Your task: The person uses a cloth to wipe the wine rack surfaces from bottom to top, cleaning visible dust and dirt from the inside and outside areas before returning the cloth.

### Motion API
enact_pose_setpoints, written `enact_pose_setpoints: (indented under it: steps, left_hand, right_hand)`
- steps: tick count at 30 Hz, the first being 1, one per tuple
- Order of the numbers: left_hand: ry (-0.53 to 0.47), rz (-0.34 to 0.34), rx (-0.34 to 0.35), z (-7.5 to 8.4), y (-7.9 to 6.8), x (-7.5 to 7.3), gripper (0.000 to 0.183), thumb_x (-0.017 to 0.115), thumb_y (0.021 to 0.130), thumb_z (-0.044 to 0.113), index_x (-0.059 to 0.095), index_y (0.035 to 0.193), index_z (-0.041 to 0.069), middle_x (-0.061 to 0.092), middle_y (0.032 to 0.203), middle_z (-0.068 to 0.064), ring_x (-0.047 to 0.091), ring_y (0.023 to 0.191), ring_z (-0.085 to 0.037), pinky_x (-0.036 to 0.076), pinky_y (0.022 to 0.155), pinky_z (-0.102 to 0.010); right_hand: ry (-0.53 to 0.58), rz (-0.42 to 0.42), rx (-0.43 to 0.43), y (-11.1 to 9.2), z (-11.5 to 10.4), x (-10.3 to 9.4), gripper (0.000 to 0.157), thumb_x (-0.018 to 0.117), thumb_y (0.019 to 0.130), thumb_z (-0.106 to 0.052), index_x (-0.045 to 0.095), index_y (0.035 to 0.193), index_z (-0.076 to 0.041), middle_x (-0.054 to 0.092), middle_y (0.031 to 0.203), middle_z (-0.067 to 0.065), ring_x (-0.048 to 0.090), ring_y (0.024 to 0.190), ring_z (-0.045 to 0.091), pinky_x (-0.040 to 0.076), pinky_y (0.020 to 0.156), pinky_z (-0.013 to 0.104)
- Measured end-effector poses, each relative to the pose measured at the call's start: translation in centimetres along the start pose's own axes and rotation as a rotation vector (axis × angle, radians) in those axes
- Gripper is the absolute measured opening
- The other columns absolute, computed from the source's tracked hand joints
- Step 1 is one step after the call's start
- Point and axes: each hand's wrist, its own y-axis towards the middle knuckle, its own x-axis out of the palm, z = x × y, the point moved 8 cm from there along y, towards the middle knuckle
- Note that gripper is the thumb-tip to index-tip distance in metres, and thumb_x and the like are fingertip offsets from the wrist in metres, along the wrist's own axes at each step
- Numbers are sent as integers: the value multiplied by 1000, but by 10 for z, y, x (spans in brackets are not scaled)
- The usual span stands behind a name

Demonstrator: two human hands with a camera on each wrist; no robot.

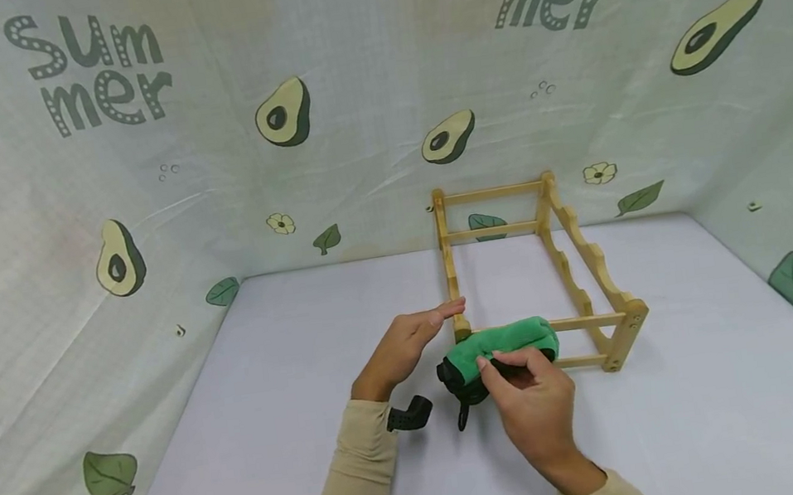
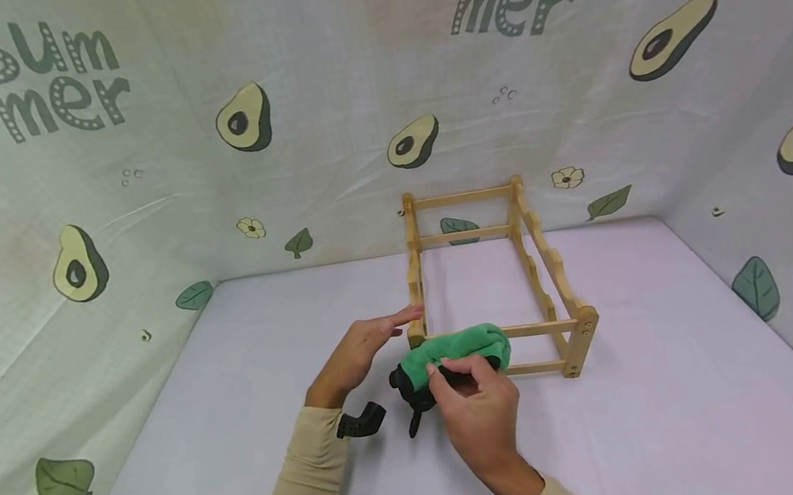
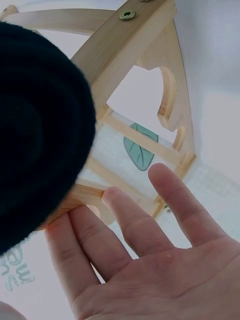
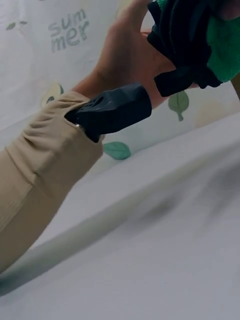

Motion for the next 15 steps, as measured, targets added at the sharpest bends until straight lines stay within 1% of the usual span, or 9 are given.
enact_pose_setpoints:
  steps: [3, 4, 9, 12, 15]
  left_hand:
    - [-1, 3, -8, -1, 0, -1, 43, 35, 111, 31, 57, 142, 11, 53, 147, -1, 45, 137, -12, 36, 112, -37]
    - [0, 5, -17, -1, 0, -1, 41, 37, 111, 28, 57, 142, 12, 52, 147, 0, 45, 137, -11, 37, 111, -37]
    - [25, 16, -68, -5, 1, -2, 37, 46, 108, 26, 57, 142, 19, 52, 147, 8, 46, 135, -8, 39, 110, -36]
    - [54, 19, -85, -8, 1, -1, 37, 50, 106, 32, 58, 142, 23, 51, 146, 12, 47, 134, -6, 43, 106, -37]
    - [78, 21, -100, -8, 0, -1, 40, 53, 104, 38, 59, 142, 25, 51, 146, 13, 48, 132, -4, 46, 101, -37]
  right_hand:
    - [-35, 5, -20, 1, 7, -5, 21, 83, 72, 12, 72, 87, 1, 71, 78, 10, 68, 65, 6, 54, 58, 16]
    - [-42, 5, -25, 2, 9, -8, 21, 84, 72, 11, 72, 87, 1, 71, 78, 9, 68, 65, 6, 54, 58, 16]
    - [-88, 12, -50, 9, 11, -21, 20, 84, 73, 10, 72, 87, 3, 70, 77, 9, 67, 63, 5, 53, 57, 15]
    - [-131, 23, -46, 14, 12, -31, 20, 83, 73, 10, 71, 87, 4, 70, 77, 11, 66, 64, 2, 52, 57, 14]
    - [-174, 37, -36, 18, 15, -43, 20, 83, 72, 10, 71, 87, 4, 70, 76, 11, 64, 64, -2, 51, 58, 12]
